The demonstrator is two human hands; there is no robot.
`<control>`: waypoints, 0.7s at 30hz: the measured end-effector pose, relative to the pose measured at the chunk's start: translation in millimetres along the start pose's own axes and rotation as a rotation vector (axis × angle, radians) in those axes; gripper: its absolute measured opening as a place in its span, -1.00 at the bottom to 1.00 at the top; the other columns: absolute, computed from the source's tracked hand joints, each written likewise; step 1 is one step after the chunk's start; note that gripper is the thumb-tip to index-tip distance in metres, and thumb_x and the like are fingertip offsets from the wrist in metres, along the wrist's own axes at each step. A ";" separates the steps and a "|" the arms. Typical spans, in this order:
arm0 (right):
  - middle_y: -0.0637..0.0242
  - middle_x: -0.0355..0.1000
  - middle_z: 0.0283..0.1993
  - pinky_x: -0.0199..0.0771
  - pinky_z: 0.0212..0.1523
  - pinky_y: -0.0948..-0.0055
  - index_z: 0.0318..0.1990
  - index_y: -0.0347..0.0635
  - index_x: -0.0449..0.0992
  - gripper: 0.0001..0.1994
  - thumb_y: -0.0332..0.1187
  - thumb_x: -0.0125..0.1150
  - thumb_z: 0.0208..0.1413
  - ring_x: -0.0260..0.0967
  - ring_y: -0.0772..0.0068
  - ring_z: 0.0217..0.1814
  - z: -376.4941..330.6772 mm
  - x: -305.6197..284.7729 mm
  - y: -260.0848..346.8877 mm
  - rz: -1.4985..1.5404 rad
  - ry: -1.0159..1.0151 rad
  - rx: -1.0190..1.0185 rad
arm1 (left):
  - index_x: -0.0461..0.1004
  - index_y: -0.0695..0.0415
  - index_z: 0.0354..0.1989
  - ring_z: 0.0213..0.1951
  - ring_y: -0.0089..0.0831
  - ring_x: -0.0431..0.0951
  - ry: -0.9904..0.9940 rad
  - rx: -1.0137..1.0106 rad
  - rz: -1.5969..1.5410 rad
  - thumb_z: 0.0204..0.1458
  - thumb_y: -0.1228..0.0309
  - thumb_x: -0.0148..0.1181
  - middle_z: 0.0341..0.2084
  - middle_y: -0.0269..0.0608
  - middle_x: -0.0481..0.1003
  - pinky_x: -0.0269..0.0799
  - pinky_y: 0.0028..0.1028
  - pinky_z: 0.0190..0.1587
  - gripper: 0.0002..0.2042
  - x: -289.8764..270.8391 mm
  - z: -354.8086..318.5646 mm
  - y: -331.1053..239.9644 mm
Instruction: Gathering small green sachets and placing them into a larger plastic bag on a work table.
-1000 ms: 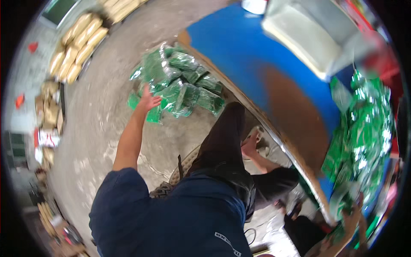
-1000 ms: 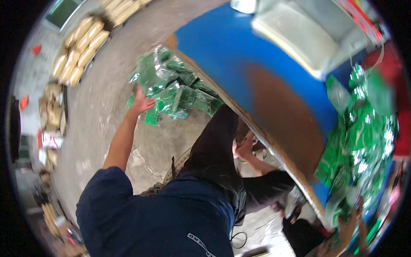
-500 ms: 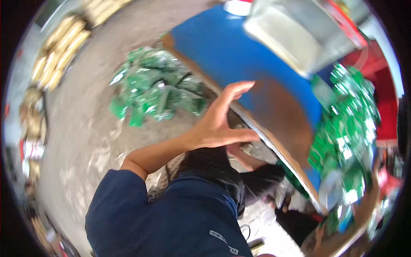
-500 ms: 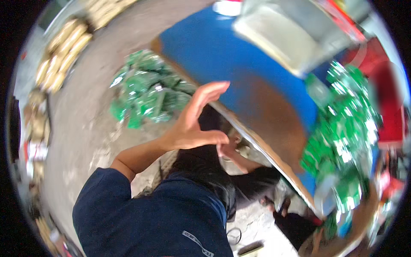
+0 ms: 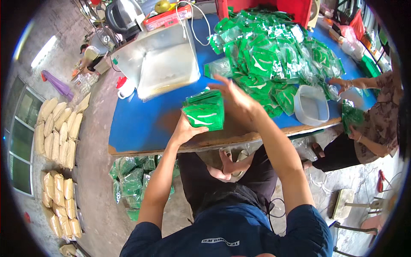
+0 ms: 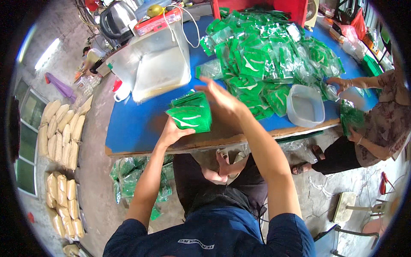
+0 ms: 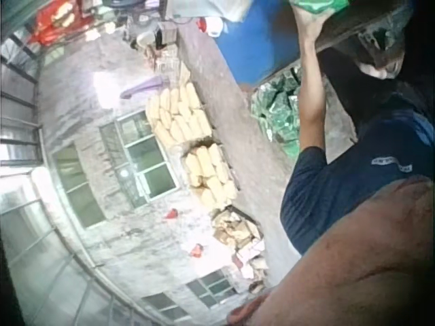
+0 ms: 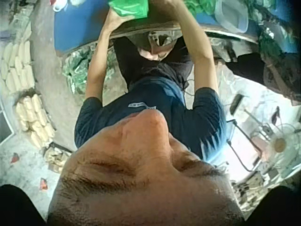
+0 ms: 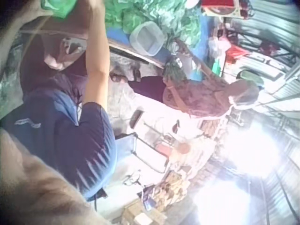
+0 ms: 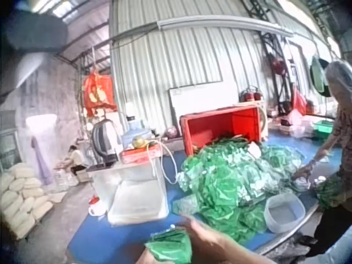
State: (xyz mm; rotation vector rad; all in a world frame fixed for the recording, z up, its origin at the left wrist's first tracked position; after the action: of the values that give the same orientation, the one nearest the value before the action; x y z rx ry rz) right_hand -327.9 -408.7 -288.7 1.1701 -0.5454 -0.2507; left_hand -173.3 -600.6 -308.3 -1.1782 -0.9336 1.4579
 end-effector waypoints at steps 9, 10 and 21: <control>-0.21 0.22 0.30 0.26 0.33 0.10 0.26 -0.28 0.08 0.07 -0.08 0.70 -0.38 0.16 -0.14 0.42 -32.8 71.9 -2.6 -0.662 -0.229 0.321 | 0.24 0.16 0.32 0.25 -0.37 0.33 0.134 -0.078 -0.002 -0.22 0.55 0.53 0.19 -0.25 0.36 0.29 -0.32 0.28 -0.16 -15.8 -0.2 -21.9; -0.23 0.28 0.25 0.30 0.30 0.06 0.32 -0.27 0.01 0.12 -0.07 0.68 -0.35 0.21 -0.21 0.38 -32.3 69.9 -10.0 -0.801 -0.192 0.151 | 0.22 0.15 0.33 0.25 -0.37 0.32 0.076 -0.108 -0.099 -0.22 0.55 0.53 0.19 -0.25 0.36 0.28 -0.31 0.29 -0.15 -14.0 -0.1 -24.9; -0.26 0.33 0.20 0.36 0.25 0.00 0.40 -0.16 -0.12 0.15 -0.17 0.66 -0.27 0.28 -0.29 0.31 -43.5 71.8 3.8 -0.766 -0.126 -0.012 | 0.25 0.20 0.30 0.07 -0.34 0.50 0.078 -0.091 -0.003 -0.21 0.51 0.57 0.06 -0.23 0.48 0.43 -0.33 0.17 -0.18 -6.6 -7.1 -24.3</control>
State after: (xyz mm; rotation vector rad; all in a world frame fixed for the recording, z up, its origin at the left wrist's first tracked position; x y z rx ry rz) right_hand -244.7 -405.4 -277.7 1.3181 -0.1785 -0.9849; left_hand -160.8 -602.3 -285.4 -1.2905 -0.9558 1.3691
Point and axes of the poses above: each hand's wrist, its own z-axis towards the middle knuckle, its own x-axis out of the palm, y = z × x, the point moved 2 cm from there along z, towards the middle knuckle
